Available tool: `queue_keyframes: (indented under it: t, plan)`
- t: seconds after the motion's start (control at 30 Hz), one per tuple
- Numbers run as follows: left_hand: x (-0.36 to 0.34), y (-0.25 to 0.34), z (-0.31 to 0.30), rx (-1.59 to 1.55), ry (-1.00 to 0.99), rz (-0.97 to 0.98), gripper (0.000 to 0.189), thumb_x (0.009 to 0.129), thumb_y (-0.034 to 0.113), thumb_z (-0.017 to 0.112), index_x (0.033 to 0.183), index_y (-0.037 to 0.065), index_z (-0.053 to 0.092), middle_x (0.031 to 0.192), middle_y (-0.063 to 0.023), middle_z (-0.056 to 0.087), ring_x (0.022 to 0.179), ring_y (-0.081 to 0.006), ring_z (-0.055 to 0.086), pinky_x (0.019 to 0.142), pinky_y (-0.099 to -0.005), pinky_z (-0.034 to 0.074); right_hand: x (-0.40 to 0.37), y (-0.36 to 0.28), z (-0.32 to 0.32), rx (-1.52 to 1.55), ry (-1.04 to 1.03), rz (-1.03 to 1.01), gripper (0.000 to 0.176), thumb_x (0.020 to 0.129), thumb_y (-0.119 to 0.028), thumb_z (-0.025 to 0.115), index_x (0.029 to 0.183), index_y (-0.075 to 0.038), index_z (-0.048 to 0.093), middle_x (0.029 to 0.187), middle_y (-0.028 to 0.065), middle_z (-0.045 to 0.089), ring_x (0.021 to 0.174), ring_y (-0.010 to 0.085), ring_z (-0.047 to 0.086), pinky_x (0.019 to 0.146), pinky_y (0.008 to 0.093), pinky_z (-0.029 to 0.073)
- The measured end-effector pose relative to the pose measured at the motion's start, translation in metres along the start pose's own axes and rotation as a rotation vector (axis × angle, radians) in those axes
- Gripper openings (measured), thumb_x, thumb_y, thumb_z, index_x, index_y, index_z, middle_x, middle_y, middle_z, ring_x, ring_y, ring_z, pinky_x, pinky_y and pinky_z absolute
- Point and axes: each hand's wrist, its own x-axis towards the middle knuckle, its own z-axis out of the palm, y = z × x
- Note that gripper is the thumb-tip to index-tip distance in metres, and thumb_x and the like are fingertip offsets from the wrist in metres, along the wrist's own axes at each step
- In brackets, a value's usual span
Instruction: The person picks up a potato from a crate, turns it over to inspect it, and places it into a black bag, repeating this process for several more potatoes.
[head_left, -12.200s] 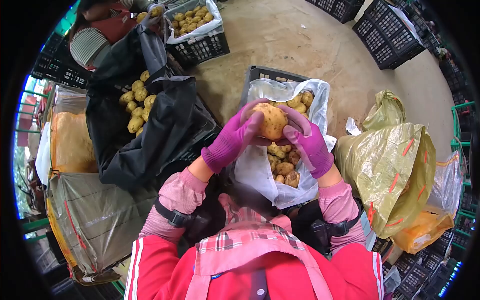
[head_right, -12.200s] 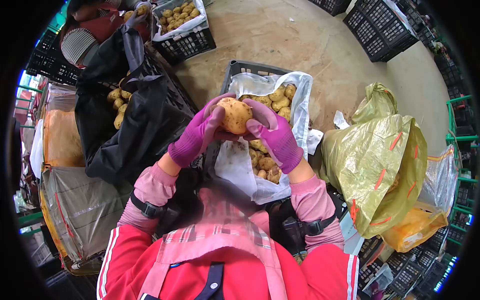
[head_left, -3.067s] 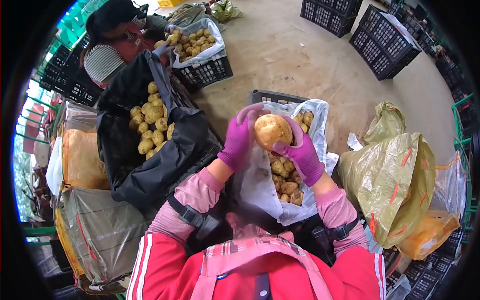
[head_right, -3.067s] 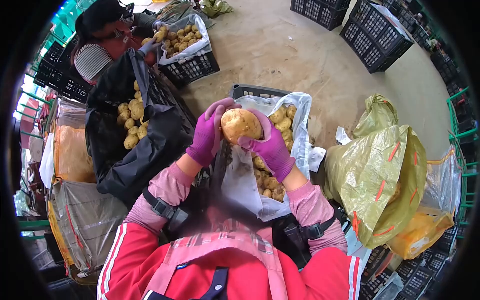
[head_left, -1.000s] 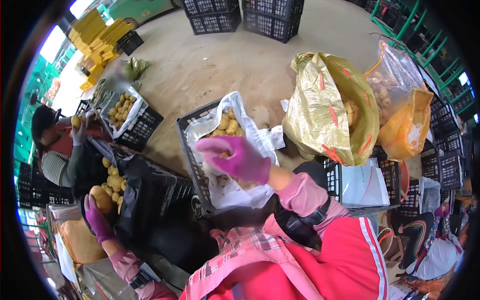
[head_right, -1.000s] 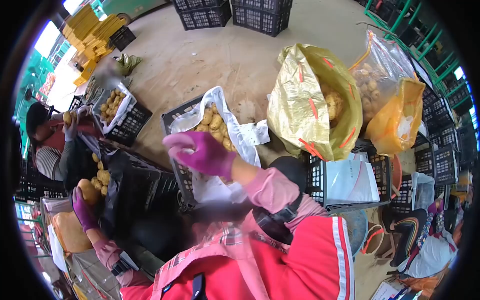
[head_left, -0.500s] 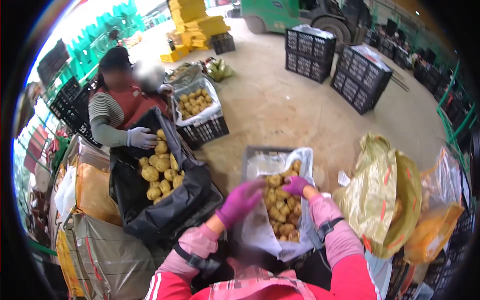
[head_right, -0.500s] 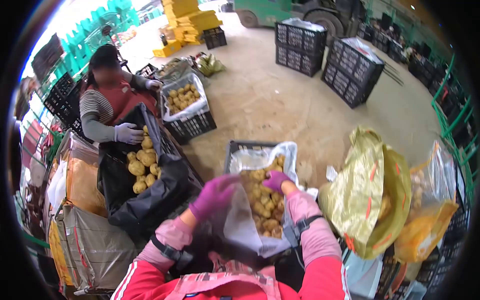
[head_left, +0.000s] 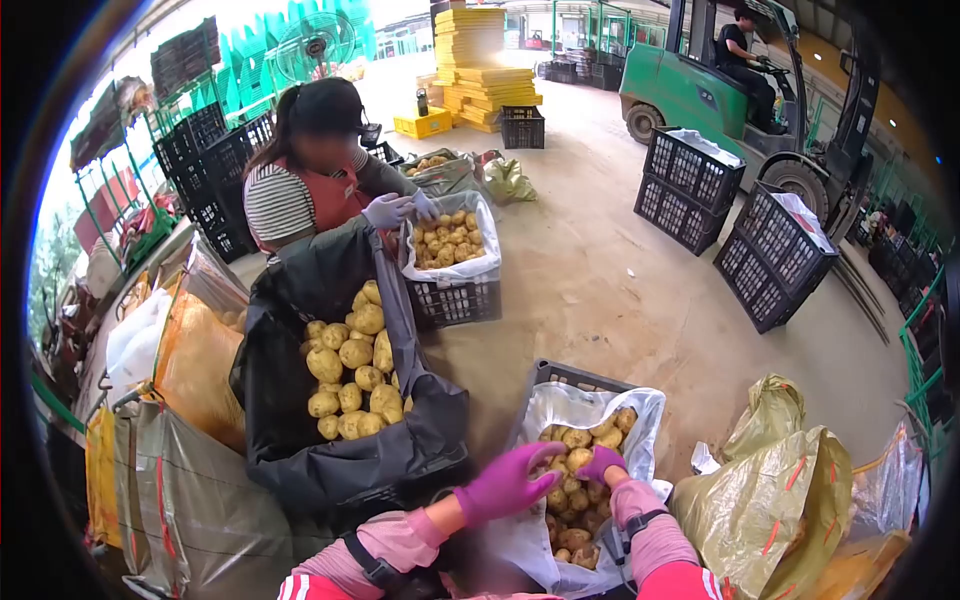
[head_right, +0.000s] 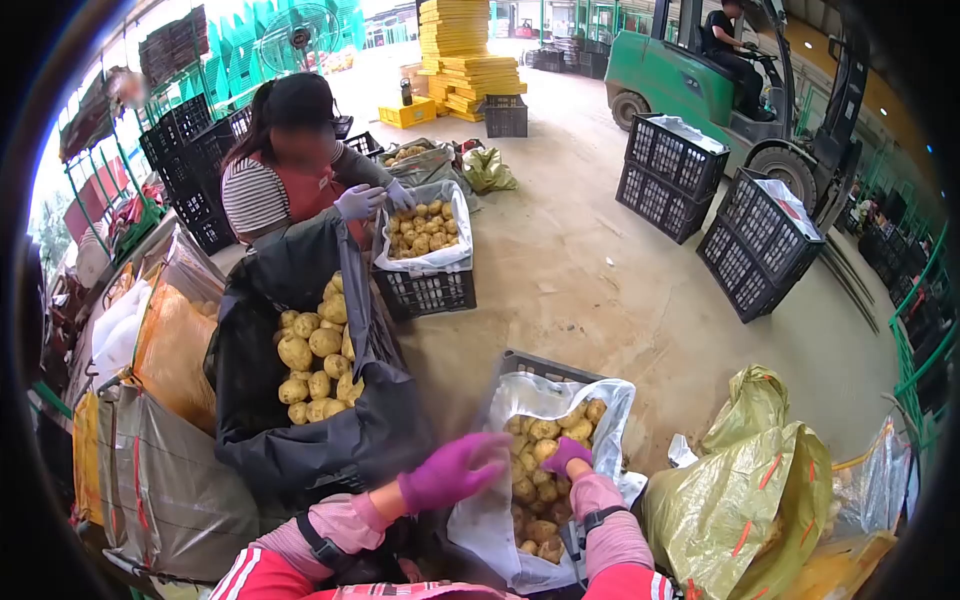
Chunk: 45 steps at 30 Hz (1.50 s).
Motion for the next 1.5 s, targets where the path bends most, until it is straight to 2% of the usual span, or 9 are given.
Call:
queue_keyframes:
  t: [0.2,0.37,0.5,0.7,0.8,0.9,1.2,1.33,1.5]
  plan:
    - [0.013,-0.032,0.017,0.242,0.403,0.211,0.070,0.092,0.027,0.070,0.147,0.001,0.036,0.141,-0.0190,0.049,0.126,-0.0267,0.051,0.105,-0.0379,0.042,-0.115,-0.038,-0.096,0.589,0.045,-0.480,0.075,0.070,-0.039,0.084,0.130,-0.003,0.059,0.118,0.0148,0.067,0.108,0.0240,0.065,0.093,0.0341,0.050]
    - [0.015,-0.014,0.019,-0.037,0.114,-0.030,0.054,0.094,0.029,0.066,0.137,0.002,0.050,0.126,-0.0229,0.061,0.115,-0.0297,0.061,0.097,-0.0391,0.047,-0.215,-0.097,-0.092,0.531,0.424,-0.665,0.077,0.074,-0.040,0.081,0.137,-0.009,0.050,0.130,0.0197,0.058,0.120,0.0351,0.057,0.101,0.0415,0.046]
    - [0.020,-0.051,0.024,0.291,0.253,0.320,0.035,0.099,0.025,0.056,0.125,0.002,0.060,0.116,-0.0180,0.066,0.100,-0.0282,0.067,0.087,-0.0353,0.052,-0.218,-0.099,-0.075,0.826,0.413,-0.703,0.076,0.078,-0.030,0.080,0.141,-0.004,0.046,0.136,0.0168,0.055,0.126,0.0285,0.054,0.104,0.0382,0.044]
    - [0.029,-0.031,0.001,-0.400,0.265,-0.091,0.036,0.104,0.026,0.048,0.126,-0.001,0.058,0.116,-0.0142,0.065,0.100,-0.0210,0.067,0.080,-0.0389,0.059,-0.227,-0.090,-0.101,1.302,0.239,-0.714,0.088,0.075,-0.048,0.084,0.139,0.000,0.046,0.128,0.0103,0.057,0.119,0.0182,0.054,0.102,0.0319,0.043]
    - [0.029,-0.022,-0.001,-0.236,0.127,-0.181,0.043,0.105,0.035,0.044,0.132,0.003,0.054,0.113,-0.0135,0.066,0.093,-0.0204,0.069,0.079,-0.0362,0.060,-0.221,-0.086,-0.102,1.284,0.300,-0.717,0.087,0.075,-0.047,0.083,0.139,-0.001,0.047,0.128,0.0099,0.057,0.120,0.0189,0.054,0.103,0.0329,0.042]
    - [0.027,-0.013,-0.006,-0.968,-0.314,-0.624,0.048,0.104,0.043,0.043,0.138,0.008,0.049,0.118,-0.0129,0.063,0.094,-0.0209,0.069,0.080,-0.0354,0.060,-0.215,-0.089,-0.097,1.265,0.370,-0.753,0.082,0.078,-0.044,0.082,0.139,-0.001,0.047,0.130,0.0111,0.057,0.123,0.0212,0.053,0.105,0.0339,0.041]
    - [0.018,0.005,0.017,-0.942,-0.103,-0.292,0.062,0.104,0.040,0.045,0.154,0.013,0.020,0.139,-0.0113,0.048,0.114,-0.0231,0.062,0.093,-0.0399,0.056,-0.202,-0.099,-0.089,0.840,0.758,-0.761,0.054,0.095,-0.038,0.064,0.129,0.003,0.056,0.137,0.0138,0.054,0.130,0.0245,0.048,0.111,0.0360,0.035]
    - [0.014,0.010,0.018,-0.915,-0.147,-0.184,0.073,0.097,0.035,0.061,0.154,0.011,0.022,0.143,-0.0116,0.044,0.125,-0.0243,0.054,0.099,-0.0433,0.052,-0.202,-0.084,-0.103,1.244,0.557,-0.619,0.040,0.103,-0.028,0.052,0.130,0.001,0.057,0.131,0.0149,0.060,0.125,0.0226,0.055,0.106,0.0342,0.040]
    - [0.020,0.002,0.022,-0.685,-0.079,0.022,0.091,0.086,0.031,0.078,0.153,0.004,0.023,0.145,-0.0099,0.041,0.133,-0.0216,0.045,0.108,-0.0383,0.043,-0.209,-0.089,-0.107,0.982,0.730,-0.784,0.059,0.097,-0.037,0.062,0.139,0.001,0.046,0.135,0.0163,0.057,0.127,0.0265,0.053,0.106,0.0359,0.041]
